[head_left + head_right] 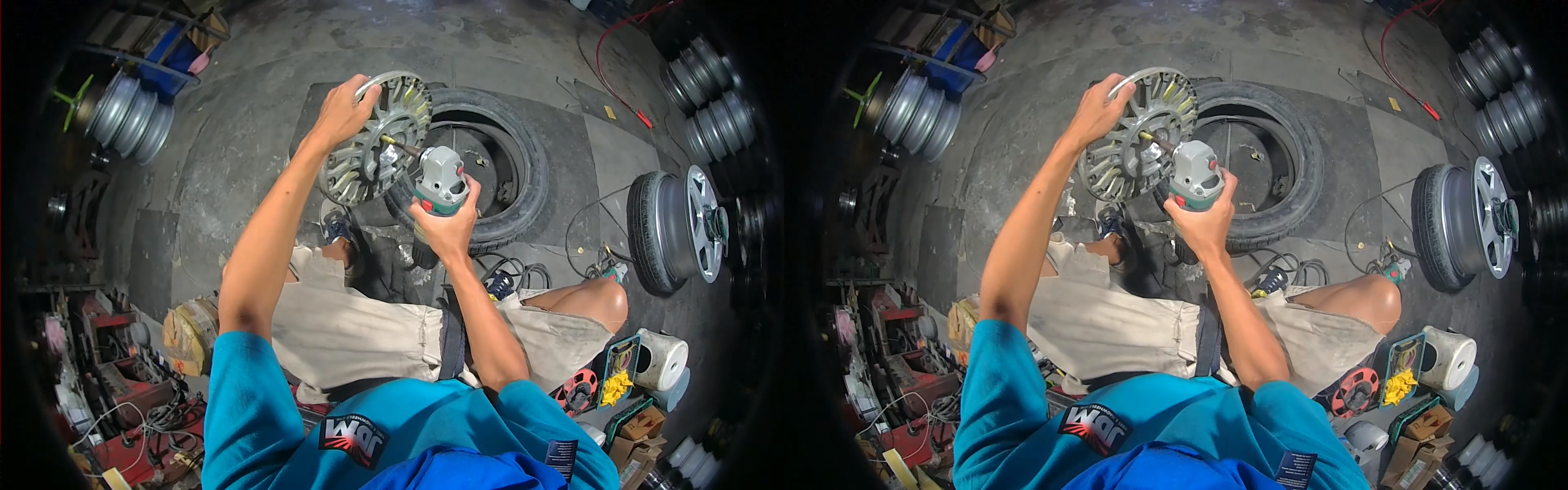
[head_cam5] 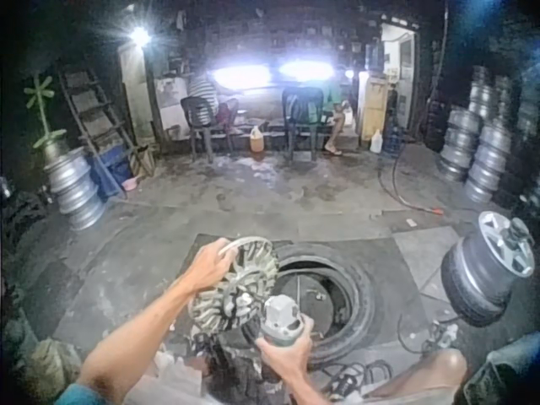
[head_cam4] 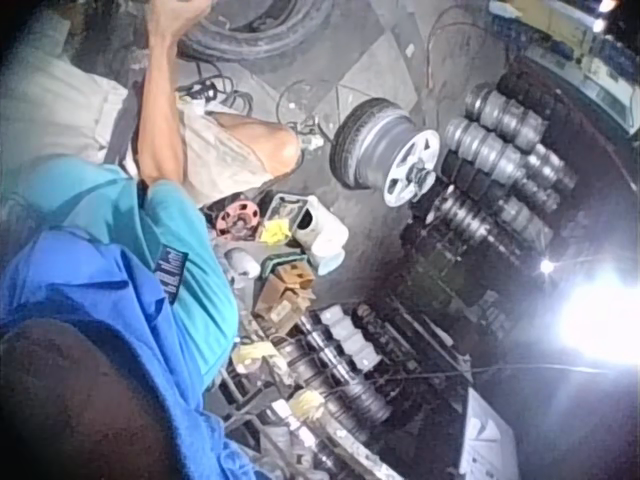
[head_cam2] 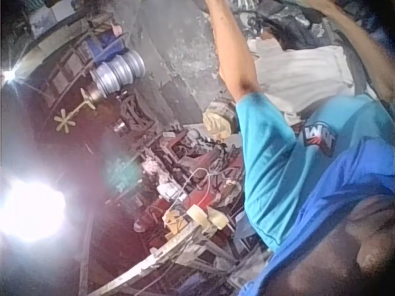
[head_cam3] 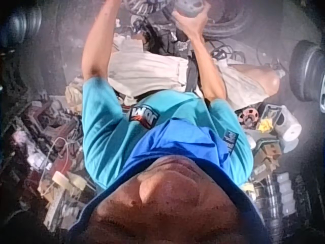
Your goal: The person uses a handheld power grinder to smooth the inner edge and bolt holes of a metal wheel hub while holding the hub by hand against a tire.
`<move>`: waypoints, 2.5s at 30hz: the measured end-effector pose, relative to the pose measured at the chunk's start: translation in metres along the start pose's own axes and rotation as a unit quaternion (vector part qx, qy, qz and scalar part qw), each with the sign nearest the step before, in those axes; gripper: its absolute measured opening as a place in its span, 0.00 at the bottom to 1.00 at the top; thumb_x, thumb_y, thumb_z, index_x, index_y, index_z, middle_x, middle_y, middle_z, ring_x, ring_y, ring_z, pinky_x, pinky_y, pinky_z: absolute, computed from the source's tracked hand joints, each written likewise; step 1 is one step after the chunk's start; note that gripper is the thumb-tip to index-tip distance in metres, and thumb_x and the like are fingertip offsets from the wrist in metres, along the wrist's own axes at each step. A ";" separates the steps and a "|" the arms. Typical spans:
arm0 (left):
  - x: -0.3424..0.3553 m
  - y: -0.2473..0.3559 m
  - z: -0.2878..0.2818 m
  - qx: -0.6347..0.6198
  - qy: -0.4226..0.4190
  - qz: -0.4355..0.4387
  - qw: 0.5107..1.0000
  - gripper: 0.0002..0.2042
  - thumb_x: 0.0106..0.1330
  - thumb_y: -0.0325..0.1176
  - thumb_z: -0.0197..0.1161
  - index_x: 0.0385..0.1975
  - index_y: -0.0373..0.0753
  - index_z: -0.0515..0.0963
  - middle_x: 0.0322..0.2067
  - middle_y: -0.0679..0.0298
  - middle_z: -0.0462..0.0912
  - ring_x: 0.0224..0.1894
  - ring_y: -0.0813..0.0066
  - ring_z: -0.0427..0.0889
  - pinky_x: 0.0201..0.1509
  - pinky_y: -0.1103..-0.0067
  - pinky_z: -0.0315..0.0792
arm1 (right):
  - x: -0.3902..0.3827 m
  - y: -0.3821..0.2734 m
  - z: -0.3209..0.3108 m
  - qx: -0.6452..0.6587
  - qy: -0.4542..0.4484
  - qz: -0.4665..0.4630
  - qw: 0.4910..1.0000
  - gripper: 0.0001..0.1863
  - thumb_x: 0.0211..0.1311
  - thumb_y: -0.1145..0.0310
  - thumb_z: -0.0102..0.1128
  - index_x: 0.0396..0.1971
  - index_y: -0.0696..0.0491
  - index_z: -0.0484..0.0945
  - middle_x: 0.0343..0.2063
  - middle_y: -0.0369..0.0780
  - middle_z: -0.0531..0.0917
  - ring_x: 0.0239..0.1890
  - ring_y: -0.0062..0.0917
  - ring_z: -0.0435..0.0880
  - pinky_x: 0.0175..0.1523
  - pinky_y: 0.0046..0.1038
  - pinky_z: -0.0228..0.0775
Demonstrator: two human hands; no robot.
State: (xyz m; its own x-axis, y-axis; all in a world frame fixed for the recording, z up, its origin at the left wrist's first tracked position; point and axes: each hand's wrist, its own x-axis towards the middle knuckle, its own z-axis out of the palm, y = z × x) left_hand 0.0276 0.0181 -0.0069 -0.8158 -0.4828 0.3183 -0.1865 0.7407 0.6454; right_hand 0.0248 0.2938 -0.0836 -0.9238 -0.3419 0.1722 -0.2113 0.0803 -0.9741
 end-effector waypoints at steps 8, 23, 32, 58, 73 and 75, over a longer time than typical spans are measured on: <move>-0.003 0.003 -0.006 -0.010 -0.007 -0.039 0.999 0.20 0.76 0.46 0.59 0.51 0.34 0.82 0.42 0.43 0.88 0.47 0.44 0.87 0.53 0.59 0.76 | -0.005 0.011 -0.009 0.039 0.008 0.002 0.999 0.43 0.45 0.67 0.82 0.60 0.58 0.66 0.43 0.43 0.84 0.45 0.27 0.84 0.54 0.31 0.77; -0.005 0.004 -0.007 -0.022 -0.005 -0.027 0.999 0.19 0.75 0.46 0.60 0.51 0.34 0.82 0.41 0.45 0.89 0.41 0.48 0.87 0.50 0.60 0.77 | -0.003 0.026 -0.006 0.100 -0.018 0.064 0.993 0.43 0.44 0.66 0.83 0.59 0.59 0.66 0.45 0.43 0.82 0.46 0.27 0.83 0.55 0.31 0.76; -0.004 0.009 -0.002 -0.019 0.001 -0.020 1.000 0.19 0.75 0.45 0.60 0.49 0.34 0.82 0.39 0.44 0.88 0.42 0.46 0.87 0.50 0.60 0.76 | -0.009 0.011 -0.006 0.049 0.015 0.027 0.998 0.43 0.44 0.67 0.83 0.60 0.59 0.66 0.44 0.42 0.82 0.45 0.26 0.83 0.55 0.31 0.76; -0.006 0.014 -0.003 -0.027 -0.029 -0.022 0.999 0.21 0.75 0.47 0.61 0.52 0.34 0.82 0.40 0.45 0.89 0.41 0.49 0.87 0.50 0.60 0.77 | 0.010 0.007 -0.017 0.136 -0.011 0.105 0.985 0.43 0.46 0.68 0.84 0.60 0.58 0.66 0.44 0.42 0.83 0.45 0.25 0.83 0.54 0.30 0.77; 0.002 -0.002 -0.001 -0.022 -0.011 -0.043 0.999 0.21 0.76 0.47 0.60 0.52 0.33 0.82 0.41 0.47 0.88 0.46 0.53 0.86 0.52 0.63 0.76 | -0.003 0.020 -0.014 0.098 -0.037 0.046 0.993 0.43 0.45 0.65 0.84 0.59 0.59 0.67 0.44 0.43 0.83 0.46 0.26 0.83 0.55 0.31 0.76; 0.005 -0.007 -0.006 -0.015 -0.001 -0.042 0.999 0.20 0.76 0.47 0.60 0.51 0.34 0.82 0.38 0.52 0.88 0.42 0.62 0.86 0.50 0.67 0.75 | -0.004 0.021 -0.013 0.041 -0.043 0.017 0.998 0.43 0.43 0.64 0.83 0.58 0.59 0.67 0.44 0.43 0.83 0.45 0.27 0.83 0.55 0.31 0.76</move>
State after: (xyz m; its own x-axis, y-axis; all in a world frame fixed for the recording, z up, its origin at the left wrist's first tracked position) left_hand 0.0283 0.0080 -0.0062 -0.7987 -0.5422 0.2610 -0.2376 0.6827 0.6910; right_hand 0.0196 0.3087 -0.1031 -0.8982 -0.4201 0.1291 -0.1500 0.0170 -0.9885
